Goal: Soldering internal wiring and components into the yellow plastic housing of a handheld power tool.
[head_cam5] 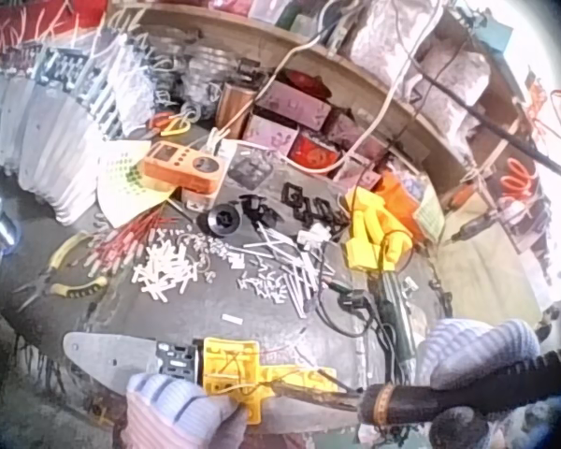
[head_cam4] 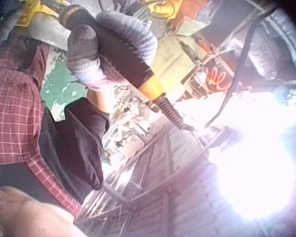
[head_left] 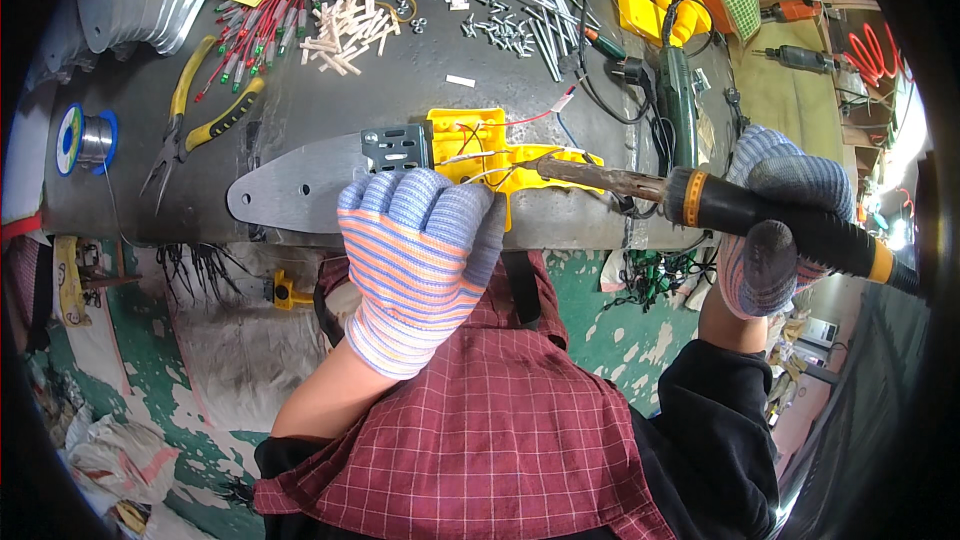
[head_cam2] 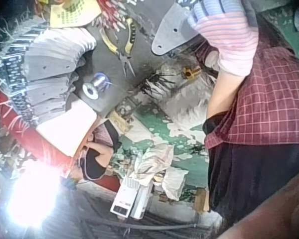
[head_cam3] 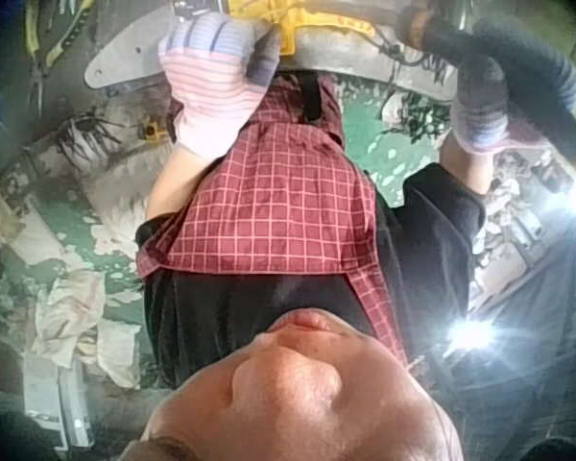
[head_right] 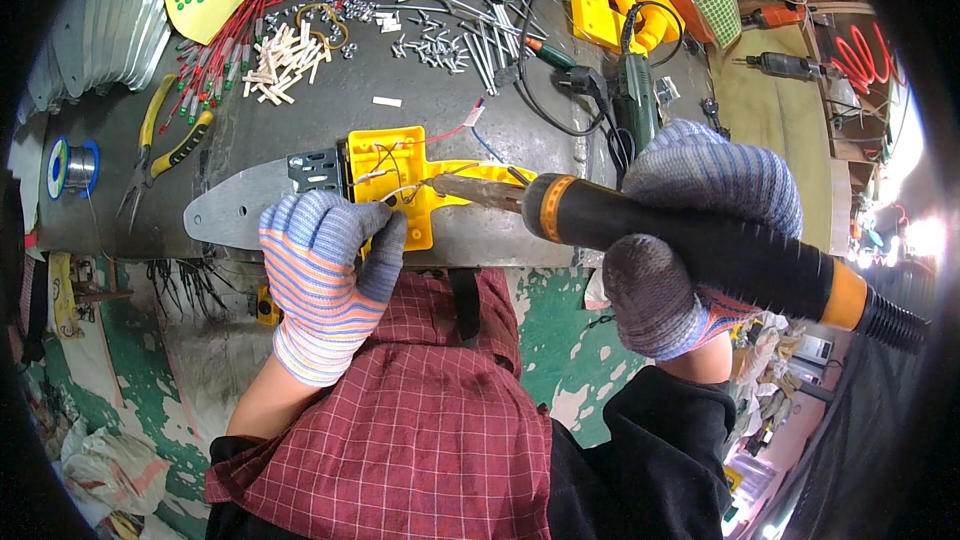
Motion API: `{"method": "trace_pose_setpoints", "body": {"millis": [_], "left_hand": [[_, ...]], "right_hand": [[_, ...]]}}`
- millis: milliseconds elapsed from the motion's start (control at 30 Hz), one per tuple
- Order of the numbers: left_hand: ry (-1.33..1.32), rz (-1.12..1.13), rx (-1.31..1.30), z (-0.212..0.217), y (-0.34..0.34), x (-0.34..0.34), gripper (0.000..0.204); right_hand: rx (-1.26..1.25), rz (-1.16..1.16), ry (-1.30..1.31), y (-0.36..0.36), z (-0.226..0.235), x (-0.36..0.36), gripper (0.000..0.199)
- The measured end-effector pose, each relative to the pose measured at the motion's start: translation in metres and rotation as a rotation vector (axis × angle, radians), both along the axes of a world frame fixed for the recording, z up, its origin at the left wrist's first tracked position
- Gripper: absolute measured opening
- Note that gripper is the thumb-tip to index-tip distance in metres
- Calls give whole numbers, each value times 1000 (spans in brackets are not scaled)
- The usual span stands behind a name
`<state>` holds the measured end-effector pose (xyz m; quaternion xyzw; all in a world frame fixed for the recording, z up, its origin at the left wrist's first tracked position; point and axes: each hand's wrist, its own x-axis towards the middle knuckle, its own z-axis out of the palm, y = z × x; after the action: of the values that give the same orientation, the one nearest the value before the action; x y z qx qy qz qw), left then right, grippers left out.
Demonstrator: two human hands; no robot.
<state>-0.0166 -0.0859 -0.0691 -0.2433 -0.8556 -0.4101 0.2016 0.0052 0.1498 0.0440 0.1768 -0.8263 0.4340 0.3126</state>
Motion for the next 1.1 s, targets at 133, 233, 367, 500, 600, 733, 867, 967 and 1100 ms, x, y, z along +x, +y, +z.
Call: {"method": "trace_pose_setpoints", "body": {"millis": [133, 233, 367, 500, 600, 733, 867, 967, 1100], "left_hand": [[6, 5, 4, -2, -1, 2, 23], [7, 4, 17, -1, -2, 3, 24], [-19, 8, 64, -1, -13, 5, 25], [-281, 95, 140, 9, -47, 14, 20], [-472, 311, 390, 9, -76, 6, 10], [-234, 596, 156, -12, -116, -18, 13], [-411, 399, 299, -1, -110, -17, 10], [-805, 29, 402, 24, -113, 8, 9], [-787, -295, -32, 31, -109, 11, 11]], "right_hand": [[142, 8, -68, 3, 3, 5, 41], [133, -35, -70, -2, 3, 5, 41], [144, -76, -101, 6, 12, 5, 44], [-137, 91, -6, 23, 16, -14, 40], [-396, -76, 120, 14, 22, -22, 31], [-391, -215, 76, 6, 15, -62, 25], [-328, -194, -17, 16, -6, -114, 29], [-175, -171, -44, 20, -20, -158, 33], [-101, -32, 14, 6, -25, -197, 30]]}}
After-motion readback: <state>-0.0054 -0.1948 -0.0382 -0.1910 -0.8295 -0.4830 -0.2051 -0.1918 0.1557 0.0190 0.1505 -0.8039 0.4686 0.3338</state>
